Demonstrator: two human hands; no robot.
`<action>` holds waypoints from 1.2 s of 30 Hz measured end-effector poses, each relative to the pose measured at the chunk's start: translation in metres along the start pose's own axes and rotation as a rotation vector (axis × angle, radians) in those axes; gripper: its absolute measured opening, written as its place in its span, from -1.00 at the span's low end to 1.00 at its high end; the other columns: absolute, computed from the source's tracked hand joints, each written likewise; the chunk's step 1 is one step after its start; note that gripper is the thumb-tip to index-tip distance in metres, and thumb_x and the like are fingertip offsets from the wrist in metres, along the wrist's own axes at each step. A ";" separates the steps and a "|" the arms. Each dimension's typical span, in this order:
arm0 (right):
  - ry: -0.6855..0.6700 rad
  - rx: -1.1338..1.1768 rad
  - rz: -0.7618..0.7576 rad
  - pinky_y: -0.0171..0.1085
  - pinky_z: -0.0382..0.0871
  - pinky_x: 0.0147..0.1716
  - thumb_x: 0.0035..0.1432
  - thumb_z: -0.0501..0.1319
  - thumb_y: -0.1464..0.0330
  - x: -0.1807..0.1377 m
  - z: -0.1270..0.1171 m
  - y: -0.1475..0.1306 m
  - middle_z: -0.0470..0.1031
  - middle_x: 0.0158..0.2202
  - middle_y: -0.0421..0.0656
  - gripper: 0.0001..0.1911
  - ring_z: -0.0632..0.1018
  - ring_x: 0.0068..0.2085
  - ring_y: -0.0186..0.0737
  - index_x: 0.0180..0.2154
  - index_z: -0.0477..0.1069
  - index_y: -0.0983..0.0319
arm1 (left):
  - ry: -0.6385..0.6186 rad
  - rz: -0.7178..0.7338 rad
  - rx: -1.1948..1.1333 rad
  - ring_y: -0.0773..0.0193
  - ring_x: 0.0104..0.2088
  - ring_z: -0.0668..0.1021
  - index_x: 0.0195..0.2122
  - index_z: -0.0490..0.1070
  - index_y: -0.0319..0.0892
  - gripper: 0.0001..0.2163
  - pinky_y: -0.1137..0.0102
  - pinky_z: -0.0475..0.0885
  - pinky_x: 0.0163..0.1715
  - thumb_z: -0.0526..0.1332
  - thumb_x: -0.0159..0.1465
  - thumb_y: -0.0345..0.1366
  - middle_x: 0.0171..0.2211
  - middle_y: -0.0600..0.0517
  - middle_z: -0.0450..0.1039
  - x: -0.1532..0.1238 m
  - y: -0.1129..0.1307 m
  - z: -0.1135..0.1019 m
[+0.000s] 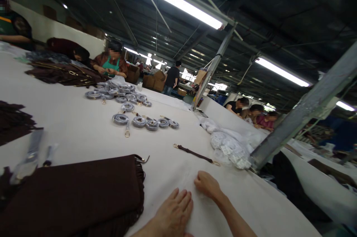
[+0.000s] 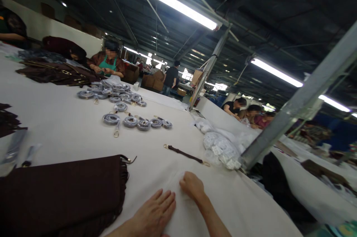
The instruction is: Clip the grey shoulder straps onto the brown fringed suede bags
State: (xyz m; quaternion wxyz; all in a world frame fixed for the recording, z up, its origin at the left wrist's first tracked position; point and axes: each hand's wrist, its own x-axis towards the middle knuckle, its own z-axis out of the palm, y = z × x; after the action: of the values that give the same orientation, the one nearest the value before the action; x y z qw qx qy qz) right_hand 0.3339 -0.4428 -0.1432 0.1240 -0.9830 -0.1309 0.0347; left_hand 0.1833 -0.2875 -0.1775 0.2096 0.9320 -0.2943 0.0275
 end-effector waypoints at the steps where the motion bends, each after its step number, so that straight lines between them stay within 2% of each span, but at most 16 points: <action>1: 0.013 0.074 -0.001 -0.25 0.28 -0.30 0.05 0.11 0.47 0.000 -0.005 0.004 0.42 -0.49 -0.20 -0.82 0.48 -0.32 -0.20 -0.56 0.26 0.20 | 0.011 0.011 0.029 -0.05 0.30 0.11 0.29 0.04 -0.41 -0.37 0.09 0.00 0.28 0.04 0.34 -0.03 0.31 -0.30 -0.03 0.002 -0.003 0.005; 4: 0.007 0.329 0.010 -0.33 0.15 -0.59 0.06 -0.01 0.35 -0.002 -0.024 0.016 0.19 -0.69 -0.32 -0.84 0.35 -0.58 -0.28 -0.54 0.23 0.17 | 0.055 0.029 0.119 0.00 0.25 0.25 0.25 0.17 -0.34 -0.56 0.12 0.15 0.22 -0.11 0.43 -0.23 0.26 -0.23 0.14 0.012 -0.014 0.022; 6: -0.022 0.501 -0.003 -0.37 0.05 -0.68 0.04 -0.02 0.25 -0.007 -0.036 0.019 0.14 -0.71 -0.36 -0.82 0.25 -0.66 -0.34 -0.51 0.23 0.17 | 0.092 0.030 0.177 0.03 0.21 0.31 0.22 0.21 -0.31 -0.60 0.14 0.22 0.18 -0.16 0.44 -0.32 0.22 -0.21 0.22 0.019 -0.021 0.033; 8: -0.040 0.659 -0.049 -0.39 0.13 -0.67 -0.01 0.03 0.16 -0.011 -0.045 0.015 0.26 -0.62 -0.31 -0.79 0.31 -0.63 -0.37 -0.50 0.20 0.17 | 0.120 0.039 0.229 0.03 0.18 0.36 0.20 0.24 -0.29 -0.61 0.13 0.28 0.15 -0.16 0.44 -0.36 0.18 -0.22 0.28 0.024 -0.026 0.042; 10: -0.051 0.782 -0.102 -0.38 0.29 -0.58 -0.04 0.10 0.10 -0.014 -0.051 0.005 0.35 -0.51 -0.26 -0.72 0.41 -0.53 -0.36 -0.49 0.17 0.16 | 0.152 0.060 0.260 0.04 0.15 0.39 0.17 0.28 -0.28 -0.63 0.15 0.31 0.12 -0.15 0.43 -0.38 0.15 -0.21 0.32 0.027 -0.030 0.047; 13: -0.090 0.855 -0.155 -0.35 0.39 -0.47 -0.03 0.14 0.04 -0.015 -0.057 -0.013 0.36 -0.50 -0.27 -0.67 0.46 -0.47 -0.35 -0.47 0.16 0.15 | 0.182 0.084 0.241 0.05 0.12 0.43 0.15 0.31 -0.27 -0.63 0.17 0.34 0.09 -0.15 0.43 -0.39 0.14 -0.19 0.34 0.026 -0.029 0.044; 15: -0.133 0.813 -0.166 -0.34 0.41 -0.45 0.00 0.12 0.06 -0.014 -0.059 -0.020 0.37 -0.51 -0.27 -0.70 0.48 -0.47 -0.34 -0.46 0.19 0.16 | 0.156 0.054 0.190 0.03 0.15 0.40 0.17 0.28 -0.29 -0.62 0.13 0.31 0.12 -0.16 0.43 -0.38 0.17 -0.21 0.29 0.022 -0.023 0.035; 17: -0.173 0.700 -0.150 -0.34 0.41 -0.46 0.01 0.12 0.15 -0.012 -0.058 -0.021 0.41 -0.52 -0.25 -0.76 0.51 -0.45 -0.31 -0.46 0.24 0.18 | 0.084 0.021 0.128 -0.01 0.22 0.30 0.23 0.20 -0.33 -0.59 0.10 0.21 0.19 -0.10 0.43 -0.28 0.23 -0.24 0.19 0.015 -0.015 0.023; 20: -0.209 0.435 -0.087 -0.37 0.32 -0.56 -0.03 0.17 0.29 -0.010 -0.047 -0.013 0.39 -0.60 -0.26 -0.86 0.51 -0.51 -0.28 -0.52 0.29 0.21 | 0.005 0.003 0.049 -0.06 0.29 0.16 0.28 0.07 -0.41 -0.37 0.09 0.04 0.27 0.06 0.34 -0.03 0.29 -0.30 0.02 0.005 -0.004 0.006; 22: -0.196 0.245 -0.057 -0.36 0.28 -0.56 -0.02 0.19 0.35 -0.011 -0.034 -0.009 0.37 -0.65 -0.26 -0.86 0.51 -0.53 -0.24 -0.56 0.28 0.22 | -0.008 -0.001 0.021 -0.05 0.30 0.12 0.30 0.03 -0.42 -0.29 0.12 -0.01 0.28 0.10 0.29 0.03 0.30 -0.31 -0.01 0.001 -0.001 0.000; 24: -0.147 0.075 -0.052 -0.30 0.31 -0.45 0.02 0.18 0.39 -0.014 -0.019 -0.007 0.45 -0.58 -0.17 -0.84 0.55 -0.42 -0.16 -0.56 0.29 0.22 | -0.009 -0.004 0.010 -0.03 0.31 0.11 0.31 0.01 -0.40 -0.30 0.13 -0.04 0.29 0.09 0.30 0.01 0.31 -0.30 -0.03 0.000 -0.001 0.000; 27: -0.073 -0.118 -0.064 -0.21 0.31 -0.24 0.11 0.11 0.46 -0.017 0.000 -0.008 0.55 -0.30 0.01 -0.86 0.54 -0.17 -0.04 -0.48 0.35 0.24 | -0.015 -0.003 -0.001 -0.03 0.31 0.08 0.31 0.00 -0.39 -0.30 0.13 -0.06 0.29 0.10 0.30 0.00 0.32 -0.29 -0.06 0.002 -0.003 0.003; 30: -0.056 -0.217 -0.085 -0.19 0.27 -0.16 0.18 0.03 0.50 -0.017 0.010 -0.007 0.54 -0.19 0.08 -0.80 0.51 -0.10 -0.02 -0.38 0.39 0.26 | -0.031 -0.003 -0.021 -0.04 0.32 0.07 0.31 0.00 -0.41 -0.30 0.11 -0.07 0.29 0.10 0.30 -0.01 0.32 -0.31 -0.08 0.003 -0.003 0.003; 36: -0.063 -0.165 -0.128 -0.23 0.22 -0.19 0.12 0.04 0.52 -0.015 0.011 -0.002 0.52 -0.27 -0.03 -0.83 0.48 -0.18 -0.11 -0.42 0.36 0.23 | -0.033 -0.040 -0.070 -0.05 0.32 0.04 0.30 0.00 -0.44 -0.30 0.10 -0.12 0.30 0.07 0.31 0.00 0.32 -0.33 -0.11 -0.002 0.004 -0.006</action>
State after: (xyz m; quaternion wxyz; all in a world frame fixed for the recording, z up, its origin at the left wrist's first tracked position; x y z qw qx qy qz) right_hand 0.3182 -0.4425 -0.1528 0.0407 -0.9779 -0.1995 0.0467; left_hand 0.1794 -0.2871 -0.1709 0.2379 0.9301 -0.2799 -0.0025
